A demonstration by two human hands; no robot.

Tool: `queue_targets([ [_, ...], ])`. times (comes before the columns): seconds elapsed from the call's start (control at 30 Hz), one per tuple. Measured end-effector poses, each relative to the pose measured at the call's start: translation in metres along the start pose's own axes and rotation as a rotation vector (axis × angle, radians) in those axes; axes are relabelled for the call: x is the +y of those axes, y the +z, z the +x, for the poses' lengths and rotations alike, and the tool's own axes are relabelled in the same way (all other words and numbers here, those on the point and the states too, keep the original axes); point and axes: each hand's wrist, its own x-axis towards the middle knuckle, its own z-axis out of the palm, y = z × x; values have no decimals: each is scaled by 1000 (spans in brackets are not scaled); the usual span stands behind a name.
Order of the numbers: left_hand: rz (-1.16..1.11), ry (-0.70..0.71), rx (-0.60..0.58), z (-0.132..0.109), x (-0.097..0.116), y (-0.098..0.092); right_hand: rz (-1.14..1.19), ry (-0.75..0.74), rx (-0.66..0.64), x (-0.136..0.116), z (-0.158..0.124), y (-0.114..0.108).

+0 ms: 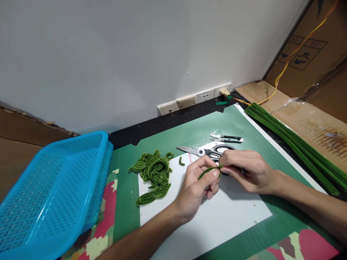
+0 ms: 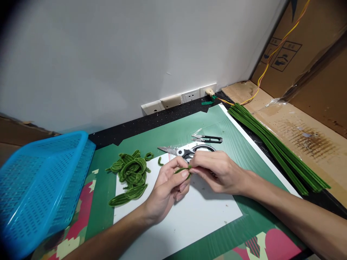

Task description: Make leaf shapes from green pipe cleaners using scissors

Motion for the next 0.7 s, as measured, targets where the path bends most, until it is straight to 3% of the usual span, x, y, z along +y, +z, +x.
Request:
queue_targets([
  [0.23,29,18,-57,2,-3,-4,-29,7,-111,7,-2,-3],
  [0.4,215,103,-25,-1,-4,-4,-5,44,-61,4,-3,-2],
  [0.57,464,169,39,-7,0,0,160,291,-15,-9,3,-1],
  [0.7,890,310,94,-7,12,1,316,462,25,-13,7,0],
])
